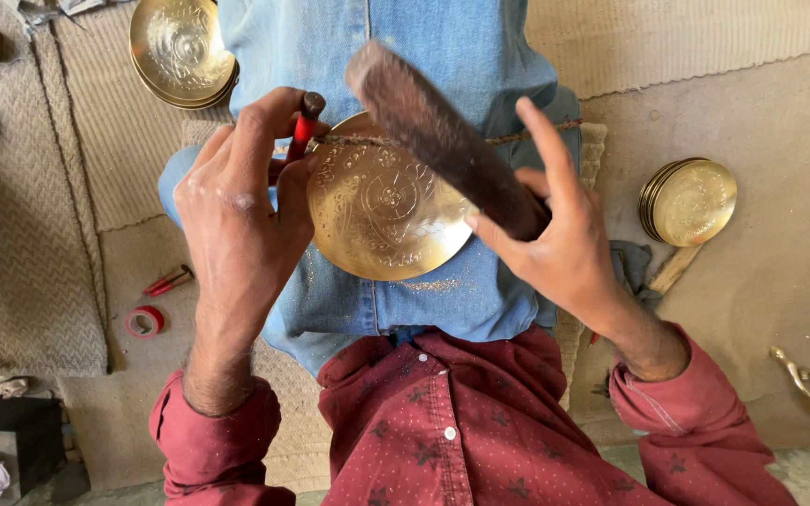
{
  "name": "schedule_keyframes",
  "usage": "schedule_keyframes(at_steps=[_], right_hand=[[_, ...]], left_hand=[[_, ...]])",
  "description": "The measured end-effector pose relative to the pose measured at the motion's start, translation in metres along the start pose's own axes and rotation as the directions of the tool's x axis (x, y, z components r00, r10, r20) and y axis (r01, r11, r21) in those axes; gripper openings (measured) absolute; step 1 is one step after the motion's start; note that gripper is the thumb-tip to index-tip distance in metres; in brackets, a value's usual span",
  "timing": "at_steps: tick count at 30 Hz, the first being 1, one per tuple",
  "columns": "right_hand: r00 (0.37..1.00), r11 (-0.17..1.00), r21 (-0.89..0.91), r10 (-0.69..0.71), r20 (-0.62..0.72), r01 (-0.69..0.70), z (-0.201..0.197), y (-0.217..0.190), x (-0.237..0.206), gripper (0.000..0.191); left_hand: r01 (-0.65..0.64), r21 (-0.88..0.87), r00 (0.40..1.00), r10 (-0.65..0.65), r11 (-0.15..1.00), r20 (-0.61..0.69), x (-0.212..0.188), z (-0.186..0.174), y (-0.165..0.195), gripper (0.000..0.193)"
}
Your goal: The person sits on the floor with a brass plate held against their lap by a rope strap, and decorates its surface by hammering a red-handled punch with a wooden mallet, repositioning the punch repeatedly to strike new spots on the plate.
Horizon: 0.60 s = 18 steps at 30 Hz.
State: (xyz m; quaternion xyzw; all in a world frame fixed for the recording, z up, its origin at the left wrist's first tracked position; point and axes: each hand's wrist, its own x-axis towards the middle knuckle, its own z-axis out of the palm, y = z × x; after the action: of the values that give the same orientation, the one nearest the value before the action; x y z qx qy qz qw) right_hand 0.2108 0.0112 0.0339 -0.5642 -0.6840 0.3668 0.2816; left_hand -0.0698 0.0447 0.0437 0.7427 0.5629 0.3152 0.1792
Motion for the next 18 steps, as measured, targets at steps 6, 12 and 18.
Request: schedule_keyframes(at_steps=[6, 12, 18], right_hand=[[0.999, 1.000, -0.007, 0.010, -0.037, -0.011, -0.002, 0.005, 0.011, 0.086], [0.999, 0.989, 0.145, 0.010, -0.044, -0.004, 0.003, -0.001, -0.001, 0.080], [0.996, 0.969, 0.234, 0.088, -0.035, -0.077, 0.009, 0.012, -0.011, 0.074]], left_hand=[[0.009, -0.058, 1.000, -0.009, 0.998, 0.006, 0.000, 0.000, -0.001, 0.036], [0.010, -0.044, 0.999, -0.008, 0.999, 0.032, 0.001, 0.001, 0.000, 0.042], [-0.031, 0.013, 0.999, 0.031, 0.999, -0.025, 0.001, 0.003, 0.004, 0.038]])
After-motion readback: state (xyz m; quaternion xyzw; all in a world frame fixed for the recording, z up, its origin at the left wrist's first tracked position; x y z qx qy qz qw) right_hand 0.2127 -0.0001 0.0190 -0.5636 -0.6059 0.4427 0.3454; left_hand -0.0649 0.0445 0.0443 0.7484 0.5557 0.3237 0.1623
